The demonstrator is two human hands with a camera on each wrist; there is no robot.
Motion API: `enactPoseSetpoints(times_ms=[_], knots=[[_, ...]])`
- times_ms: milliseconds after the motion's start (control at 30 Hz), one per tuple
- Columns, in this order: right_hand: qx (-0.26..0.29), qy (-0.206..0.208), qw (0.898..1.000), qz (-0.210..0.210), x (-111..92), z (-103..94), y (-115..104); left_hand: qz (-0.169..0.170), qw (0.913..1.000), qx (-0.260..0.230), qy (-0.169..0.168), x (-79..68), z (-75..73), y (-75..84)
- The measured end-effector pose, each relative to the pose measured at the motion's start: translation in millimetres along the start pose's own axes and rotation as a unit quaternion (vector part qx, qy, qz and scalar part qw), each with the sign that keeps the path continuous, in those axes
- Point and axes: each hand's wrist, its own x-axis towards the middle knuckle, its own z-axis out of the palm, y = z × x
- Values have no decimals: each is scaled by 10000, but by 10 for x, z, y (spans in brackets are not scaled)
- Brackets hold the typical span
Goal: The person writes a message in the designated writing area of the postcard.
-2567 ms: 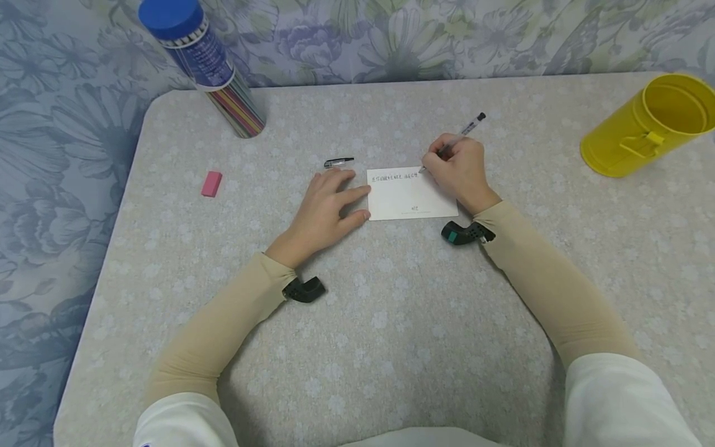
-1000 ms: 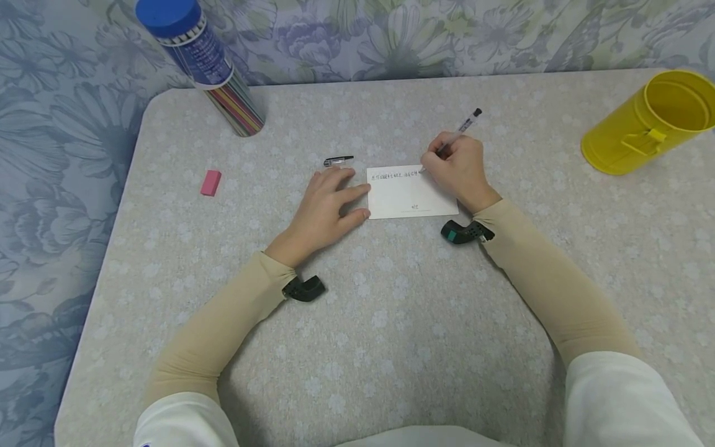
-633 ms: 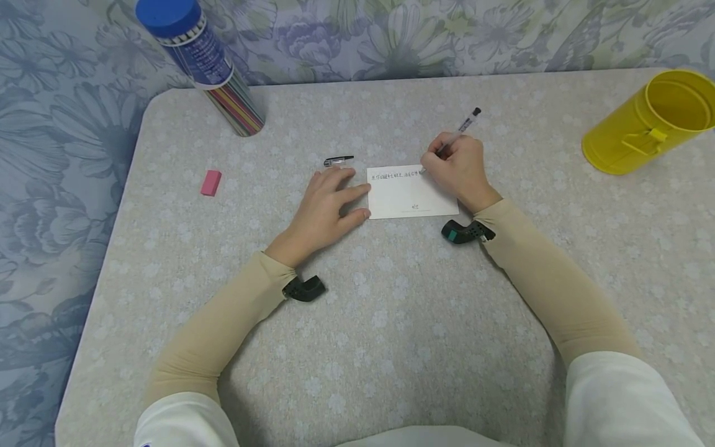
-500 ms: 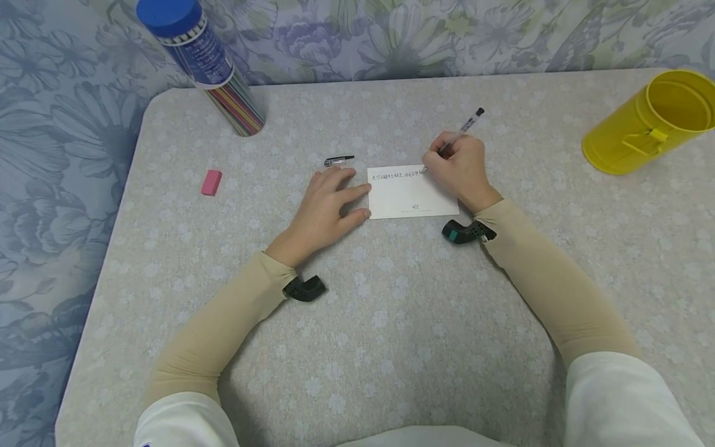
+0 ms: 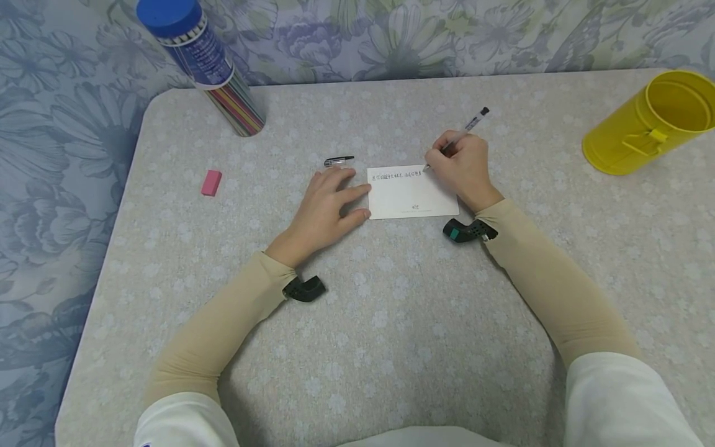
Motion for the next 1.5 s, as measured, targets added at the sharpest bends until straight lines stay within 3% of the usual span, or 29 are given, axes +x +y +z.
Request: enactPoseSetpoints(times_ms=[333, 833, 1500], knots=[[19, -43, 10000, 47, -4, 5, 8, 31, 10000, -12, 4, 1, 8, -3], [-27, -86, 9996, -249, 4, 9, 12, 94, 9999, -34, 75, 1, 3, -4], [-186, -52, 9996, -205, -10, 9, -8, -12, 10000, -33, -34, -1, 3, 1]])
